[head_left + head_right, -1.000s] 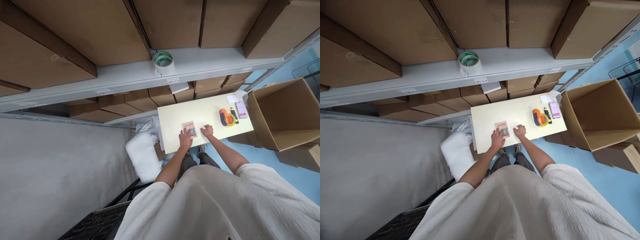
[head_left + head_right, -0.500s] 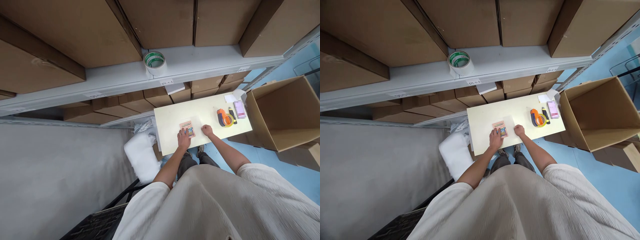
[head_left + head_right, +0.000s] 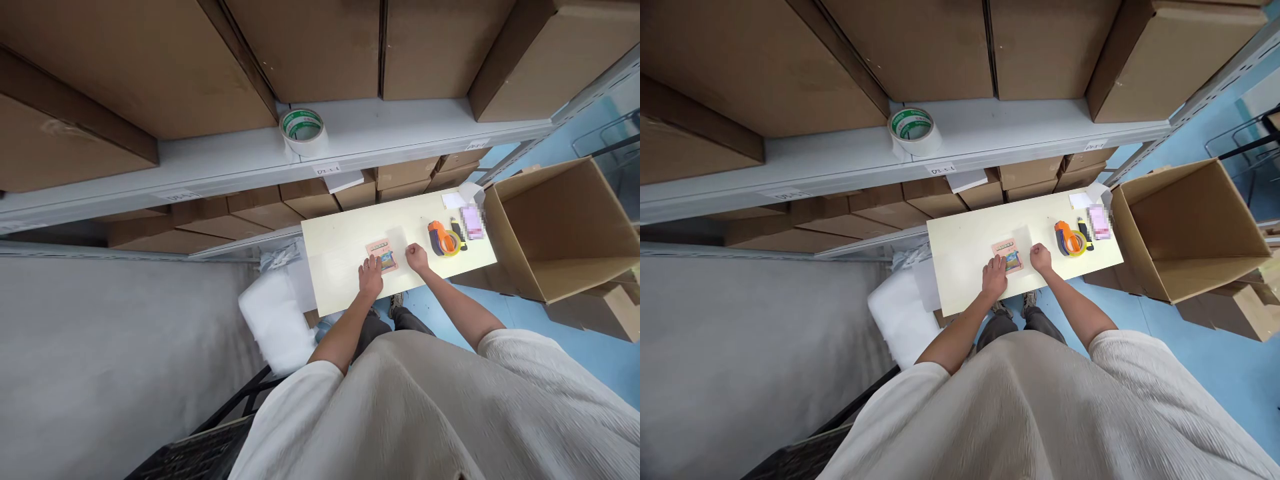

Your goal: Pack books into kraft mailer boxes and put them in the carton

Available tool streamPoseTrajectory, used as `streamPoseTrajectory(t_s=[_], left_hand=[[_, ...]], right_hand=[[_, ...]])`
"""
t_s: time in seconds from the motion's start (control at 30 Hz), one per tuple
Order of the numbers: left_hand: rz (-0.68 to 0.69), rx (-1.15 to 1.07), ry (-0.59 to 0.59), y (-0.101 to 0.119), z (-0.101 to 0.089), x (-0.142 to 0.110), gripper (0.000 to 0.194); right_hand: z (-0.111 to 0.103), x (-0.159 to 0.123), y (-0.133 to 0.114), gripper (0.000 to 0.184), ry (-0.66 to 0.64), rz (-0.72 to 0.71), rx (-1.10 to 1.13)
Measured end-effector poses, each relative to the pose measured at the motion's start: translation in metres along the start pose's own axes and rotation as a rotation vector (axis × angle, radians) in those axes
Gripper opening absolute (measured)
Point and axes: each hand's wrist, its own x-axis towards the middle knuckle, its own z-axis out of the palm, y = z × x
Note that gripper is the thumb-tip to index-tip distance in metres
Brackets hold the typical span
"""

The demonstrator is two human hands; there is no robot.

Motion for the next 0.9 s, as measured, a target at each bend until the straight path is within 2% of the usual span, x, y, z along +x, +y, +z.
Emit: streamPoseTrajectory(t_s=[0.2, 0.4, 0.5, 0.63, 0.8, 0.9], left_hand=[[0.014, -0.063, 0.03, -0.007, -0.002, -0.005, 0.083], [0.022, -0.318, 0.054, -0.016, -0.001, -0.008, 0.076], [0.01, -0.416, 0.065, -0.019, 0.0, -0.011, 0.076], [0.006, -0.417, 0.078, -0.022, 0.001, -0.012, 0.077], [-0.031, -0.321, -0.016, -0.021, -0.001, -0.008, 0.075], [-0.047, -0.243, -0.056, -0.019, -0.002, -0.006, 0.07]], right_hand=[[0.021, -0.024, -0.021, 0.022, -0.082, -0.2, -0.099], [0.054, -0.032, -0.029, 0.026, -0.18, -0.303, -0.214], [0.065, -0.029, -0.026, 0.032, -0.22, -0.346, -0.233], [0.073, -0.026, -0.017, 0.036, -0.267, -0.425, -0.255], [0.078, -0.022, -0.001, 0.038, -0.314, -0.54, -0.227], [0.078, -0.018, 0.012, 0.039, -0.272, -0.544, -0.158]])
